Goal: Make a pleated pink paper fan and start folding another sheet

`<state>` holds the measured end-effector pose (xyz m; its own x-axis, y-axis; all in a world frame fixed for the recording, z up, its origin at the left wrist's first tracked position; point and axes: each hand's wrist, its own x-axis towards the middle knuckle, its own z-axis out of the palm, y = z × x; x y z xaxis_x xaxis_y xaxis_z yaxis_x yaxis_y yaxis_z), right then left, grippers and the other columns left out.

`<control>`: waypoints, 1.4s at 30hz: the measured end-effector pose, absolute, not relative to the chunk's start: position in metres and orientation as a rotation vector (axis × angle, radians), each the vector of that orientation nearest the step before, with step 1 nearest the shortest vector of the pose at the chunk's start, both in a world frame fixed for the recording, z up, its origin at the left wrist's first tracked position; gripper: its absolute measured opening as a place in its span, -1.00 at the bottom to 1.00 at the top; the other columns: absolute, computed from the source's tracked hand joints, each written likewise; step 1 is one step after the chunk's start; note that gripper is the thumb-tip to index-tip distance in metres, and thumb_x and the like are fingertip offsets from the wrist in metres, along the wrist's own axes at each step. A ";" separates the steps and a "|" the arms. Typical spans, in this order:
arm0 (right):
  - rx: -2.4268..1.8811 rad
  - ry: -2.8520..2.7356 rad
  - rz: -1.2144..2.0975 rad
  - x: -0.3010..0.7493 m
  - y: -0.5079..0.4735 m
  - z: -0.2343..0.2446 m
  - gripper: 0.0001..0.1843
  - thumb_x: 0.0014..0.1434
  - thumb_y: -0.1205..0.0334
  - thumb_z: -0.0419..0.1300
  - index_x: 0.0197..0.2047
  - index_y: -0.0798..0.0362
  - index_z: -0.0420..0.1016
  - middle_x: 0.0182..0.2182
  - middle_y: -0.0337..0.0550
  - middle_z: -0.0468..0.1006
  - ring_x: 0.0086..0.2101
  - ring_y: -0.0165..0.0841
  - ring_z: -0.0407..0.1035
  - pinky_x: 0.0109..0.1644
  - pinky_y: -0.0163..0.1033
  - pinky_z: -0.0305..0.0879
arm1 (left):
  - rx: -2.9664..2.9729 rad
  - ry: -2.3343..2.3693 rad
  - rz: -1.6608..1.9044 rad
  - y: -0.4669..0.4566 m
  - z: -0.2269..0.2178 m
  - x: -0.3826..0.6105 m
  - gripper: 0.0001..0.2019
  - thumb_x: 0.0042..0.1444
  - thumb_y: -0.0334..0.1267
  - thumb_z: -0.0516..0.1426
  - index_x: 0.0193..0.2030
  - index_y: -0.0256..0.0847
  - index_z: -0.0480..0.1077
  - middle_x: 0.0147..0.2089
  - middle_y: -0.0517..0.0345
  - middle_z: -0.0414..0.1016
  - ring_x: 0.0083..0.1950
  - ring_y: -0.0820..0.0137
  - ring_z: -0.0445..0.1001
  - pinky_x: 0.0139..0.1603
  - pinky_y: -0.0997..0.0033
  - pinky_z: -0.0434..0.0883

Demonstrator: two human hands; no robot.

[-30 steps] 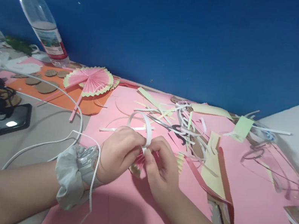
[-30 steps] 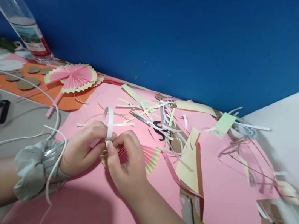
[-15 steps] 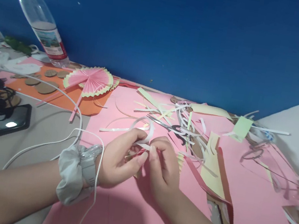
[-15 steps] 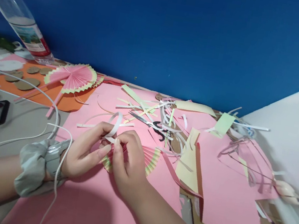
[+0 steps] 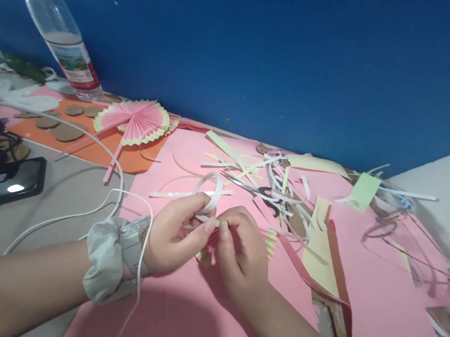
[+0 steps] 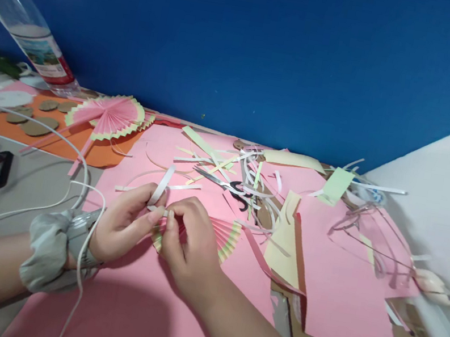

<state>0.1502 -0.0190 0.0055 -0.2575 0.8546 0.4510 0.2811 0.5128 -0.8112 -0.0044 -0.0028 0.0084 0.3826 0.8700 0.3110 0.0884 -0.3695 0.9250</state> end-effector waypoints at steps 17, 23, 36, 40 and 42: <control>-0.863 -1.718 0.927 0.149 -0.023 -0.001 -0.85 0.31 0.35 -0.03 -0.24 -0.03 0.31 -0.35 -0.17 0.36 -0.29 -0.31 0.33 -0.19 -0.10 0.28 | 1.319 0.572 0.990 -0.005 0.008 -0.003 -0.79 0.30 -0.15 0.00 -0.33 -0.17 0.19 -0.45 0.25 0.33 -0.50 0.49 0.39 -0.49 0.48 0.33; -0.833 -1.709 0.906 0.149 -0.023 0.001 -0.82 0.32 0.39 -0.04 -0.24 -0.02 0.33 -0.35 -0.18 0.38 -0.29 -0.35 0.33 -0.20 -0.14 0.29 | 1.240 0.490 1.015 -0.008 0.005 -0.002 -0.78 0.30 -0.16 0.02 -0.35 -0.20 0.19 -0.50 0.29 0.23 -0.51 0.54 0.31 -0.47 0.53 0.31; -0.887 -1.593 1.042 0.147 -0.024 -0.001 -0.83 0.35 0.29 -0.04 -0.24 -0.05 0.34 -0.34 -0.17 0.41 -0.30 -0.33 0.38 -0.18 -0.10 0.30 | 1.154 0.498 1.033 -0.008 0.000 -0.001 -0.79 0.31 -0.15 0.00 -0.32 -0.20 0.20 -0.49 0.30 0.24 -0.52 0.53 0.36 -0.57 0.57 0.23; -0.893 -1.547 1.075 0.147 -0.023 0.000 -0.83 0.36 0.26 -0.04 -0.25 -0.05 0.33 -0.35 -0.17 0.44 -0.33 -0.33 0.38 -0.17 -0.09 0.32 | 1.160 0.481 1.048 -0.008 -0.001 -0.001 -0.80 0.31 -0.16 0.00 -0.31 -0.20 0.21 -0.47 0.28 0.28 -0.48 0.50 0.40 -0.55 0.54 0.28; -0.920 -1.551 1.031 0.147 -0.022 0.001 -0.83 0.35 0.26 -0.02 -0.26 -0.04 0.35 -0.37 -0.17 0.45 -0.31 -0.32 0.38 -0.14 -0.08 0.31 | 1.168 0.477 1.058 -0.008 -0.001 -0.001 -0.81 0.32 -0.18 0.00 -0.31 -0.20 0.20 -0.46 0.28 0.28 -0.48 0.51 0.39 -0.53 0.55 0.30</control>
